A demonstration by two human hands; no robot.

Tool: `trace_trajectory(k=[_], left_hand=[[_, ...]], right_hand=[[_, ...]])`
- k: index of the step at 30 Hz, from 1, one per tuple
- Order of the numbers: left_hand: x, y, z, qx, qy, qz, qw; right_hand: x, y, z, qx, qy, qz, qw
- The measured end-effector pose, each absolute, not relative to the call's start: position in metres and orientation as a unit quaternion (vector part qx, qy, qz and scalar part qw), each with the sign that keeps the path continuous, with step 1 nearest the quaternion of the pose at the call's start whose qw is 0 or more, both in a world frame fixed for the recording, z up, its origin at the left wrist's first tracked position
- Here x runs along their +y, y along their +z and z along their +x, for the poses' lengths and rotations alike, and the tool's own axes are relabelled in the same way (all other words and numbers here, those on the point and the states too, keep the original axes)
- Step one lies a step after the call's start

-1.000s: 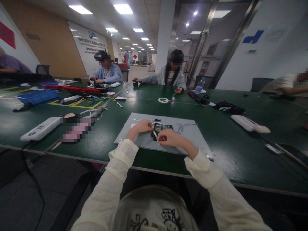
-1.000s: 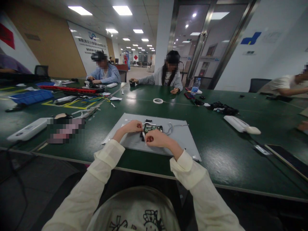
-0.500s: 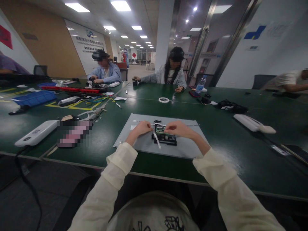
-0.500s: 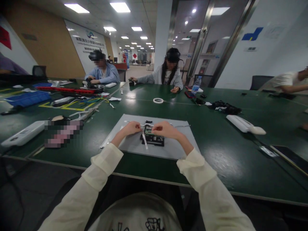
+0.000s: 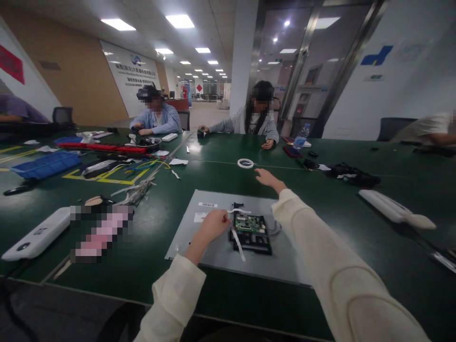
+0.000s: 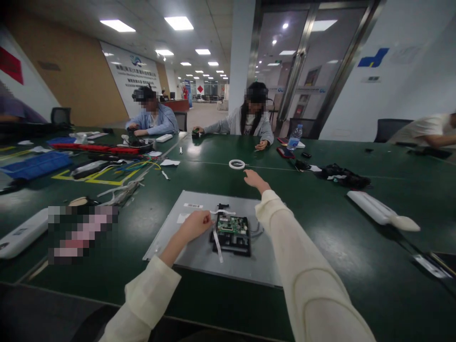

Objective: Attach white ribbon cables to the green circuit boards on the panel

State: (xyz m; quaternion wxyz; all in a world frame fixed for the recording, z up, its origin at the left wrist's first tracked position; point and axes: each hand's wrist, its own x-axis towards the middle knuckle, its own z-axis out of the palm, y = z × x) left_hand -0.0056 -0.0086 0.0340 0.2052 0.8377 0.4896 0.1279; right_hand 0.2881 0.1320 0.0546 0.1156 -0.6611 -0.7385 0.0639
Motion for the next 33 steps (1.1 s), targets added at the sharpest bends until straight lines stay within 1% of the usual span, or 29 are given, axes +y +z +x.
trace_trajectory(k=[9,15,21,26,33], left_hand=[[-0.015,0.037,0.0,0.502,0.078,0.846,0.164],[-0.019,0.039,0.001,0.499,0.075,0.853,0.13],[-0.019,0.04,0.001,0.491,0.076,0.86,0.119],[-0.018,0.038,0.0,0.48,0.085,0.865,0.114],[-0.02,0.037,-0.003,0.478,0.124,0.862,0.112]], right_hand=[[0.207,0.035,0.272,-0.733,0.028,-0.675,0.077],[0.221,0.025,0.272,-0.734,0.022,-0.677,0.054],[0.206,0.025,0.273,-0.744,0.012,-0.666,0.058],[0.176,0.03,0.269,-0.76,0.04,-0.645,0.072],[0.116,0.05,0.266,-0.768,0.103,-0.615,0.149]])
